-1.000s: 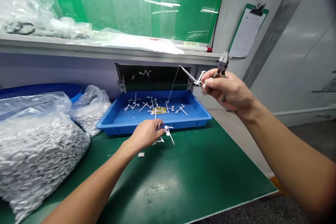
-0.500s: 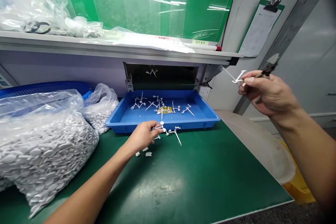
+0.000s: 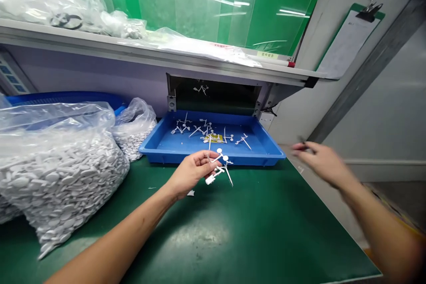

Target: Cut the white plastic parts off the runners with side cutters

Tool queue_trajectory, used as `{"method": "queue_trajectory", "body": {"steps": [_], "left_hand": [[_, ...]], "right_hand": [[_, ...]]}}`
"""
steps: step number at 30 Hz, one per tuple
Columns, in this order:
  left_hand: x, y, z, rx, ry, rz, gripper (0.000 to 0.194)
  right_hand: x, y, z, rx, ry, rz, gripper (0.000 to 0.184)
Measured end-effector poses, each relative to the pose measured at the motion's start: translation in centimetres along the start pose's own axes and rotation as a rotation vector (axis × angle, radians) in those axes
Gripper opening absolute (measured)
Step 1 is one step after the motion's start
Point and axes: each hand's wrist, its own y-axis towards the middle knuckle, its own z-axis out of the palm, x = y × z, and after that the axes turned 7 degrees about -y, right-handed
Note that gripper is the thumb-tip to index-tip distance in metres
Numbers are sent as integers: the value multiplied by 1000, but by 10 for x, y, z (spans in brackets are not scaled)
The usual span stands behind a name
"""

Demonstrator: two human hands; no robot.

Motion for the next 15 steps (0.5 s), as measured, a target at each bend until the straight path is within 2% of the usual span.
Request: {"method": "queue_trajectory", "body": {"steps": [3,4,6,8,10,12,14,15], "left_hand": [[10,0,8,-55,-40,37,39],[12,-1,9,-71,-49,55,38],[16,-3,9,-110,-66,100,39],[19,-7,5,-174,-21,128,43],[20,-12,0,-202,153,128,43],[20,-15,-5,-153,418,144,30],[21,-16,-9,-74,652,210,17],[21,-16,-11,-51,730,248,16]], "right_hand": [[76,-31,61,244,301,-256,26],[97,-38,80,316,425,-311,26],[124,-43,111,374,599,-347,25],[135,-41,135,374,708,-280,26],[136,-36,152,356,791,-182,27],[135,-32,163,364,853,-132,30],[132,-32,167,392,877,-139,31],[131,-33,167,396,868,-153,31]]}}
